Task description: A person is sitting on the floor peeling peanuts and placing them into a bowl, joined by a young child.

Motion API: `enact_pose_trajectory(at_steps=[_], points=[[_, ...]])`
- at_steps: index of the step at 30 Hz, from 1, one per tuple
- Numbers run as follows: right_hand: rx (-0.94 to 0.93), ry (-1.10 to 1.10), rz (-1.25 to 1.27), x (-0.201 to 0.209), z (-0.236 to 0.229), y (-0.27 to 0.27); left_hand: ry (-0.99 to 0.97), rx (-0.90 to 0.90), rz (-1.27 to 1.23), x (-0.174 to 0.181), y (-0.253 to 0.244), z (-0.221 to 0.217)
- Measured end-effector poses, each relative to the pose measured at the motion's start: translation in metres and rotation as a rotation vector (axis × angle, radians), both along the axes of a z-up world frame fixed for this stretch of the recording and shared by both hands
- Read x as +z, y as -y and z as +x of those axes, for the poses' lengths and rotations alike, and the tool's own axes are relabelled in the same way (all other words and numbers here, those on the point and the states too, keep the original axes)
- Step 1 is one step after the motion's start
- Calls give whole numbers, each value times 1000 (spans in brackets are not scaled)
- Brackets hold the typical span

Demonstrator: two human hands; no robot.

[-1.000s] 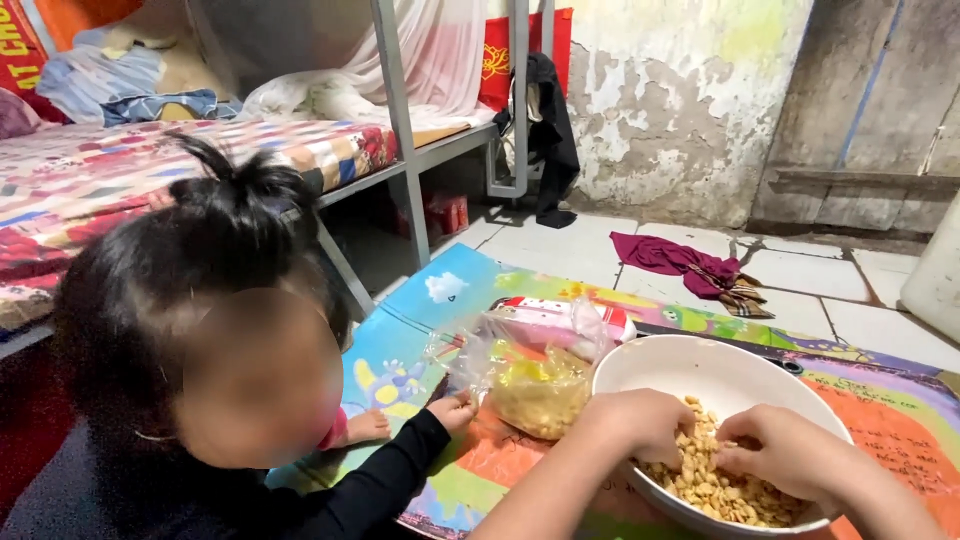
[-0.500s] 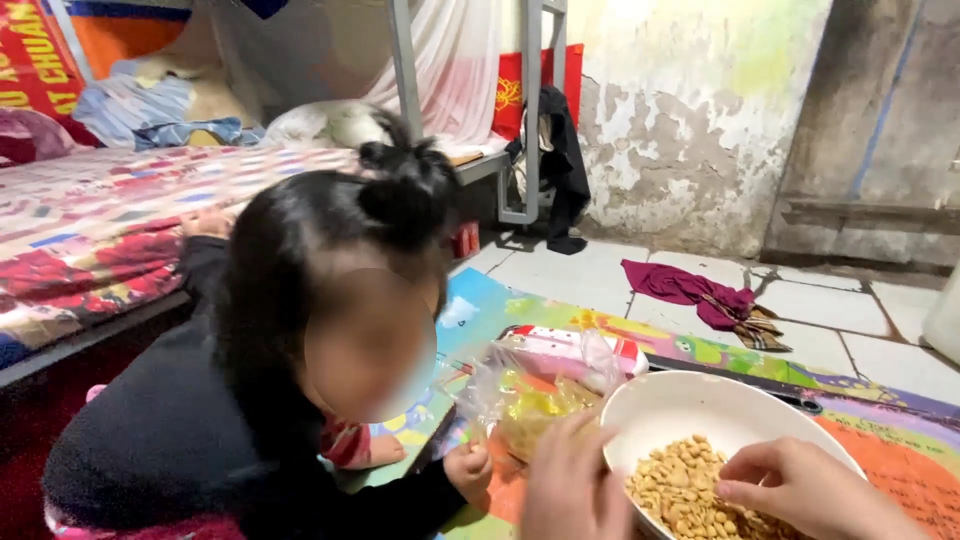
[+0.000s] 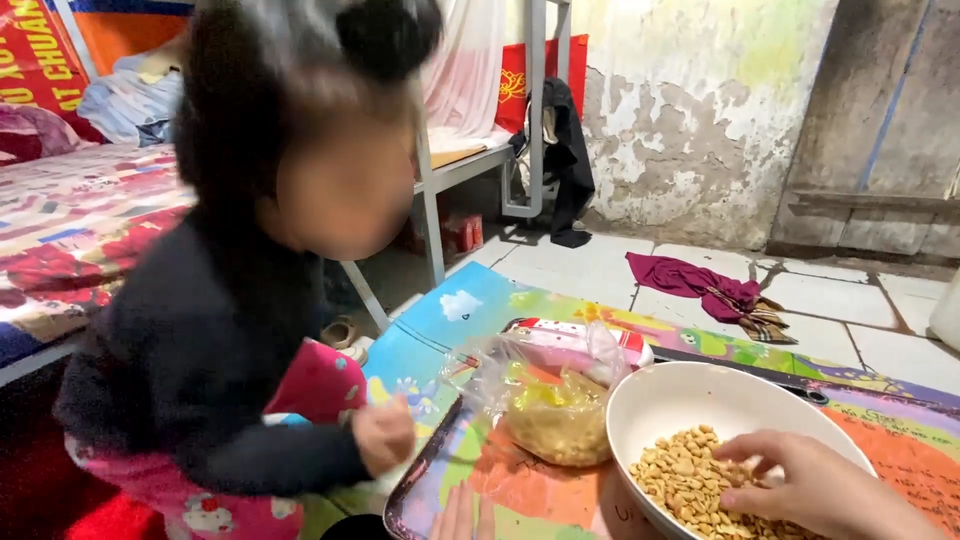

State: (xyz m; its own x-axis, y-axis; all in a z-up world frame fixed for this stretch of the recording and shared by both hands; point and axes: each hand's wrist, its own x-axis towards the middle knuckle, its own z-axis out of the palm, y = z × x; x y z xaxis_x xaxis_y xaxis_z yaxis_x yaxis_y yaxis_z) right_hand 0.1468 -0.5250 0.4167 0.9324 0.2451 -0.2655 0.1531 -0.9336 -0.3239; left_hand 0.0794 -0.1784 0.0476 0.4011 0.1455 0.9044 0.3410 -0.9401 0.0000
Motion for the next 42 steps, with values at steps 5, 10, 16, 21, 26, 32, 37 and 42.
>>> enact_pose_trajectory(at_steps=[5, 10, 16, 21, 26, 32, 37, 42], points=[[178, -19, -142, 0, 3, -3, -47, -21, -8, -6, -2, -11], [102, 20, -138, 12, 2, -15, -259, -128, -194, -11, -10, -17], [190, 18, -193, 9, 22, -23, -202, -180, -311, -30, -35, -17], [180, 116, -60, 55, 11, -47, 11, -411, 244, -51, -109, -6], [385, 1, 64, 80, -47, -126, -44, -465, 60, -43, -129, -20], [312, -349, 491, -7, -78, -212, -331, -127, -245, -25, -114, -18], [301, -433, 719, -65, -71, -225, -331, -137, -222, 28, -100, -25], [448, -109, 653, -81, -62, -218, -586, -10, -391, 101, -50, -63]])
